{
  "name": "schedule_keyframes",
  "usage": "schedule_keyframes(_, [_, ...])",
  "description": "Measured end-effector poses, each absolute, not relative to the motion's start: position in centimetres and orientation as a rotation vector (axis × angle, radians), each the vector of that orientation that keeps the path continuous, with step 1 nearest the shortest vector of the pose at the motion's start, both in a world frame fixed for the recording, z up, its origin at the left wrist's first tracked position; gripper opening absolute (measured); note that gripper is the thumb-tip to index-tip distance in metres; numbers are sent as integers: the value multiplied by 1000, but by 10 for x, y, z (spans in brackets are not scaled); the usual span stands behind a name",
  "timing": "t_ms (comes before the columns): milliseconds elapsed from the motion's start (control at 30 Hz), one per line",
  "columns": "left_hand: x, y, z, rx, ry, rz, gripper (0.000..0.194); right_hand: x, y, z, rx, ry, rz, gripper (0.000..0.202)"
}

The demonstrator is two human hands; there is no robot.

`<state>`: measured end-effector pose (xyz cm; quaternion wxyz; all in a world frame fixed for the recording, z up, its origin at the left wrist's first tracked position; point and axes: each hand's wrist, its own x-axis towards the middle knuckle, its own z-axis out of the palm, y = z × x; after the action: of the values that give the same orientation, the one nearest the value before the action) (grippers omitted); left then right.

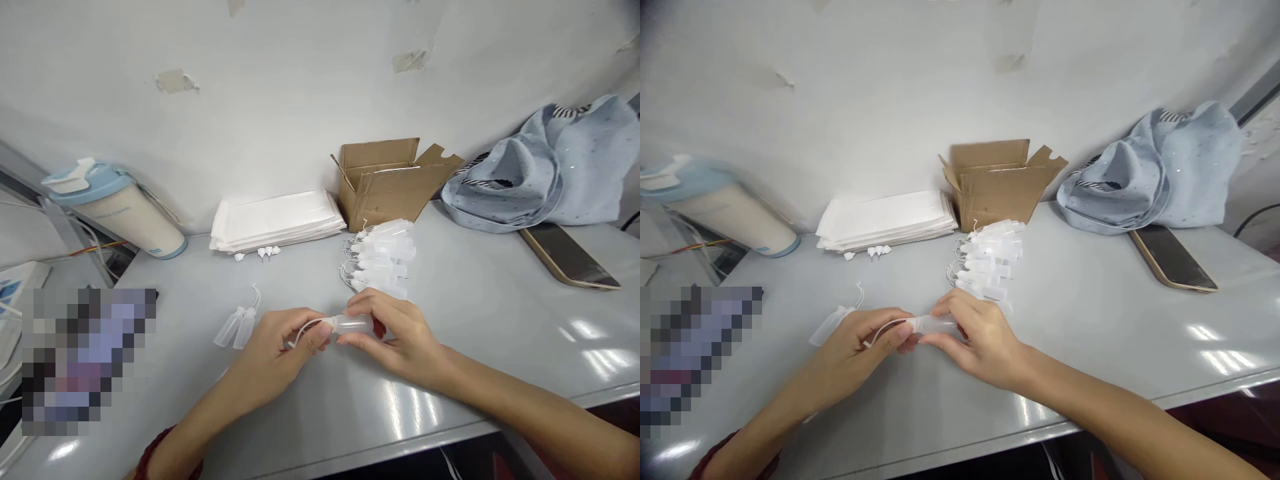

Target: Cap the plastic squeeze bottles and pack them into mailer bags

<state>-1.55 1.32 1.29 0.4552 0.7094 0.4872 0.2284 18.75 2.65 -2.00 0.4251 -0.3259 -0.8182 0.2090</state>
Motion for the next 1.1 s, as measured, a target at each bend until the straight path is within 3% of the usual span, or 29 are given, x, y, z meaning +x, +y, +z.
schedule_keyframes(233, [-14,13,13,1611,1106,460,42,189,25,-25,-672,-2101,234,18])
schedule_keyframes(400, [-15,10,5,1955,1061,506,40,188,24,-13,-710,-2096,582,15])
schedule_keyframes(600, [-17,7,-6,2236,1051,676,18,186,23,-10,-923,-2000,994,17])
schedule_keyframes(933, [-14,7,11,1771,1054,480,40,186,25,-20,-593,-2072,513,18])
schedule_keyframes(1100, [-13,3,2,2095,1086,570,37,186,20,-17,-725,-2069,674,25])
